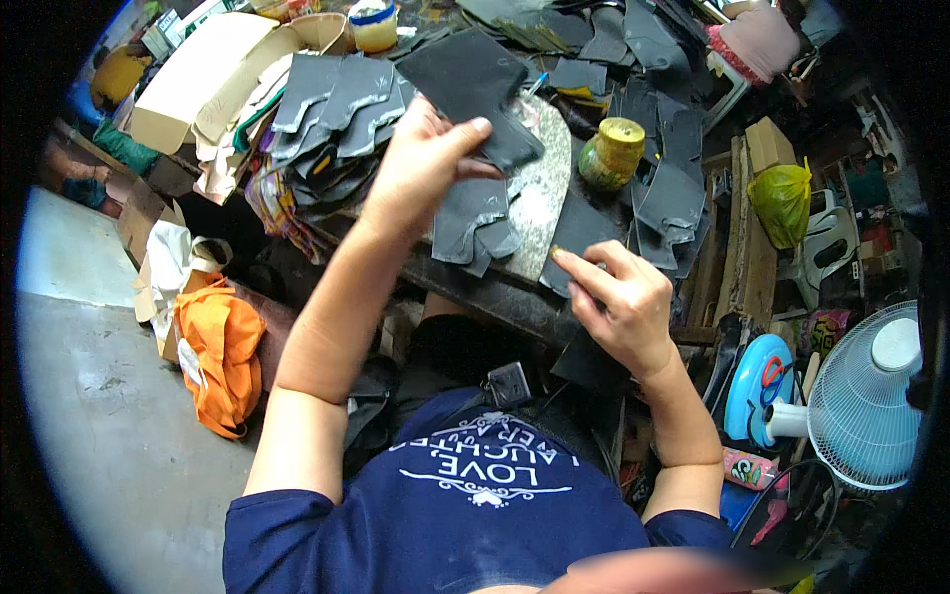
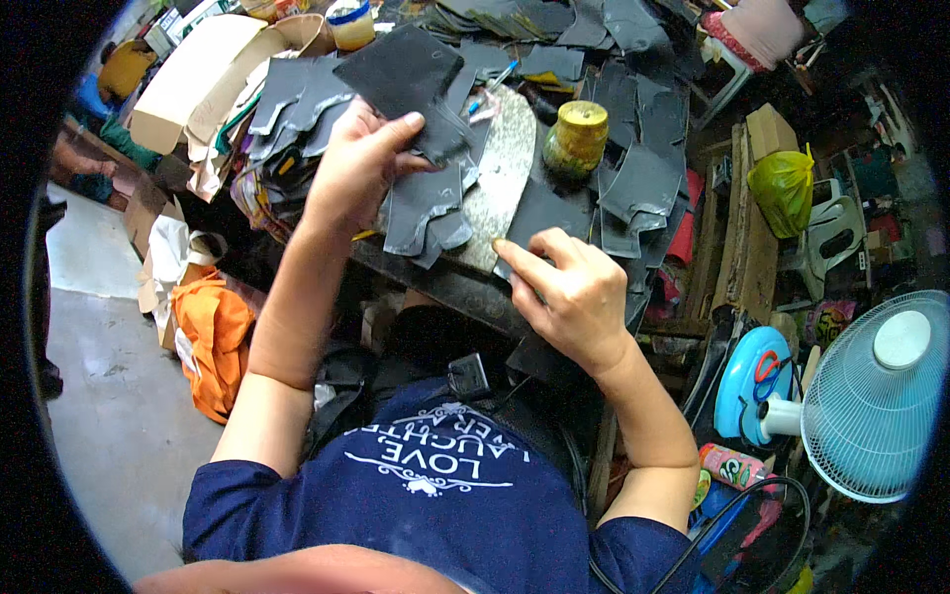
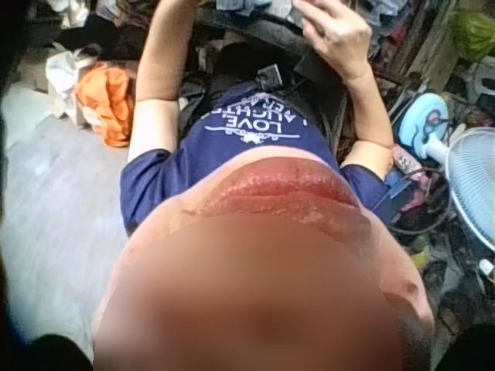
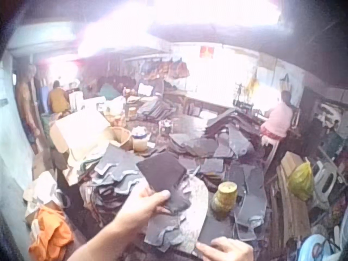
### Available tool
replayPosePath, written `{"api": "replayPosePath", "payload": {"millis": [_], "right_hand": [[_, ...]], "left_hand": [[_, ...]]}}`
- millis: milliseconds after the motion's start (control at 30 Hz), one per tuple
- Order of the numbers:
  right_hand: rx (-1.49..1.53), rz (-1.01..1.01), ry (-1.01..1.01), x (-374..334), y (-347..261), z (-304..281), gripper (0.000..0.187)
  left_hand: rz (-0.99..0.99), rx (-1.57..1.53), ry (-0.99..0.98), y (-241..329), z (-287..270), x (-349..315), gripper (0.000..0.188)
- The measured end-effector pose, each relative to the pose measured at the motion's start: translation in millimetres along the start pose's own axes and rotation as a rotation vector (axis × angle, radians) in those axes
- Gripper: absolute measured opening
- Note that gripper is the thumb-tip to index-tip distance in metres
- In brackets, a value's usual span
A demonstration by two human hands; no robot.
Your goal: The person repeatedly picks up dark flat pieces from a table and rubs their edges with a small yellow cylindrical object. The person turns the pieces over and continues rubbing different edges, then places them back on the table.
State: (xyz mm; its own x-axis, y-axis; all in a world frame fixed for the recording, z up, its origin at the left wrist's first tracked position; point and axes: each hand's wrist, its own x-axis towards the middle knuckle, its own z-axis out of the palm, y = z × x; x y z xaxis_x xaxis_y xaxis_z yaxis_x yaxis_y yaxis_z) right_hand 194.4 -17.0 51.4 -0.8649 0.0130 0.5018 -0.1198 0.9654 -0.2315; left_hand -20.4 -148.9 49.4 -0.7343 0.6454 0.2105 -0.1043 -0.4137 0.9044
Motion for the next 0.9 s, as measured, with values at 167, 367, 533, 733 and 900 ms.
{"api": "replayPosePath", "payload": {"millis": [167,367,533,733,900], "right_hand": [[0.103,0.097,0.054,-10.3,-1.8,-18.9,0.037],[0.245,0.144,0.072,-21.5,-7.1,-27.8,0.039],[0.29,0.193,0.092,-32.0,-4.3,-32.5,0.041],[0.327,0.232,0.119,-30.3,17.1,-48.9,0.039],[0.272,0.311,0.215,-6.3,54.2,-52.3,0.036]], "left_hand": [[-0.249,0.337,-0.188,1.7,-21.0,81.0,0.028],[-0.353,0.347,-0.148,-54.5,12.1,172.8,0.027],[-0.414,0.171,0.014,-76.0,28.4,232.6,0.048],[0.246,1.023,-0.054,-78.9,57.0,210.1,0.089],[0.503,1.222,-0.487,-96.6,85.4,118.3,0.061]]}}
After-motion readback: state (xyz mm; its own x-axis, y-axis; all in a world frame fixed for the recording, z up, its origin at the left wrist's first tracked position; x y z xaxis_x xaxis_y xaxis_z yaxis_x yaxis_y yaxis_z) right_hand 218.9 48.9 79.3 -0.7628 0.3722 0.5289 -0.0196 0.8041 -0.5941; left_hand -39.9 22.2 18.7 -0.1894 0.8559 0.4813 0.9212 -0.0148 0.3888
